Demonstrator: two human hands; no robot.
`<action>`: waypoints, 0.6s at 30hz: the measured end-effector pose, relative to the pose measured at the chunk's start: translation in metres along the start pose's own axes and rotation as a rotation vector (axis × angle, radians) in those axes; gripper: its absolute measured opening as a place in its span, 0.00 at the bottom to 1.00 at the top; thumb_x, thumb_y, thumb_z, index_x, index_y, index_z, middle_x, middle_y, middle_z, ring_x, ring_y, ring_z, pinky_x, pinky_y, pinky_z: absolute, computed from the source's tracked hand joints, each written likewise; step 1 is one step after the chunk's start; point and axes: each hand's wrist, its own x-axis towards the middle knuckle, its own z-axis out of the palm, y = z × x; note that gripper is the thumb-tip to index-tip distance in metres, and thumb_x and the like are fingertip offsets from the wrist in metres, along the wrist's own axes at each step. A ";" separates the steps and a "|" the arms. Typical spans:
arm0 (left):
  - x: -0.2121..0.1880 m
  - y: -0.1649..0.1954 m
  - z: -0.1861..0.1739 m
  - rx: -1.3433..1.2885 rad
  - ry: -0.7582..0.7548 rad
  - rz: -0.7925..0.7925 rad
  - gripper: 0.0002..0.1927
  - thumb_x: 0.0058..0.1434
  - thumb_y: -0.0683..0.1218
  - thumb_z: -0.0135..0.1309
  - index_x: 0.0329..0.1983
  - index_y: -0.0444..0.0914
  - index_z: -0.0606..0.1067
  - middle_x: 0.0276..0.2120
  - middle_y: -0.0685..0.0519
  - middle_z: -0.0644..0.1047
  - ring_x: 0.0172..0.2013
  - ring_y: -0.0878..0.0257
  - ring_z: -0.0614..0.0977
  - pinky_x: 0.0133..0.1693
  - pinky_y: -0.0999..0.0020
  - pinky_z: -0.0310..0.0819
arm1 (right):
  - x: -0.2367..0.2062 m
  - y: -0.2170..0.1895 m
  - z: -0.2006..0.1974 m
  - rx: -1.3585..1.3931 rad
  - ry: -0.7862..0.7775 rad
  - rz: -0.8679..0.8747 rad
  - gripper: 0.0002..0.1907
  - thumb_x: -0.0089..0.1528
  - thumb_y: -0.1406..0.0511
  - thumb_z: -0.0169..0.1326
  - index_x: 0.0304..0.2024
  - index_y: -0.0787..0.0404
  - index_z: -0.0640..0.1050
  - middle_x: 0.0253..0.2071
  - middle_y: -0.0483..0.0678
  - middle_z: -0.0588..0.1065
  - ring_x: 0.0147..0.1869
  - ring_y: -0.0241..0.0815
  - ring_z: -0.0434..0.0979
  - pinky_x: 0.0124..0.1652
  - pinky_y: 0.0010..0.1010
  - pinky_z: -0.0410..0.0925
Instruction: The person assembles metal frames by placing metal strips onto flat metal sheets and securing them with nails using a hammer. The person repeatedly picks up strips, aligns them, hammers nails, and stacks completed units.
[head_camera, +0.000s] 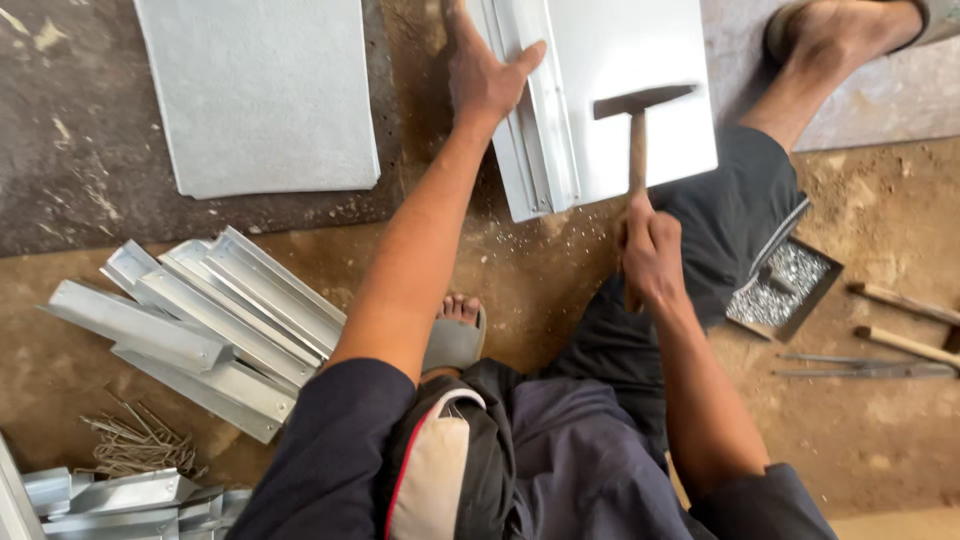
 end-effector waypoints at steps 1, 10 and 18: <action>-0.001 -0.001 0.000 -0.010 0.001 0.000 0.61 0.51 0.59 0.71 0.72 0.34 0.43 0.64 0.28 0.66 0.59 0.34 0.75 0.60 0.47 0.70 | -0.026 0.008 -0.014 0.180 -0.079 0.091 0.30 0.75 0.55 0.36 0.21 0.62 0.68 0.14 0.42 0.64 0.15 0.33 0.63 0.18 0.26 0.57; -0.026 -0.031 0.008 0.156 -0.072 0.121 0.65 0.60 0.61 0.73 0.75 0.28 0.37 0.72 0.19 0.46 0.71 0.30 0.48 0.68 0.39 0.46 | -0.110 0.077 0.015 -0.192 -0.334 0.329 0.26 0.67 0.54 0.62 0.24 0.65 0.70 0.20 0.52 0.67 0.20 0.44 0.66 0.22 0.36 0.60; -0.068 -0.008 -0.047 0.641 -0.625 0.826 0.30 0.61 0.68 0.64 0.63 0.56 0.77 0.77 0.42 0.62 0.76 0.35 0.50 0.71 0.31 0.43 | -0.089 0.182 -0.175 -0.437 0.696 -0.241 0.05 0.65 0.73 0.60 0.43 0.66 0.82 0.42 0.55 0.81 0.43 0.48 0.82 0.44 0.35 0.72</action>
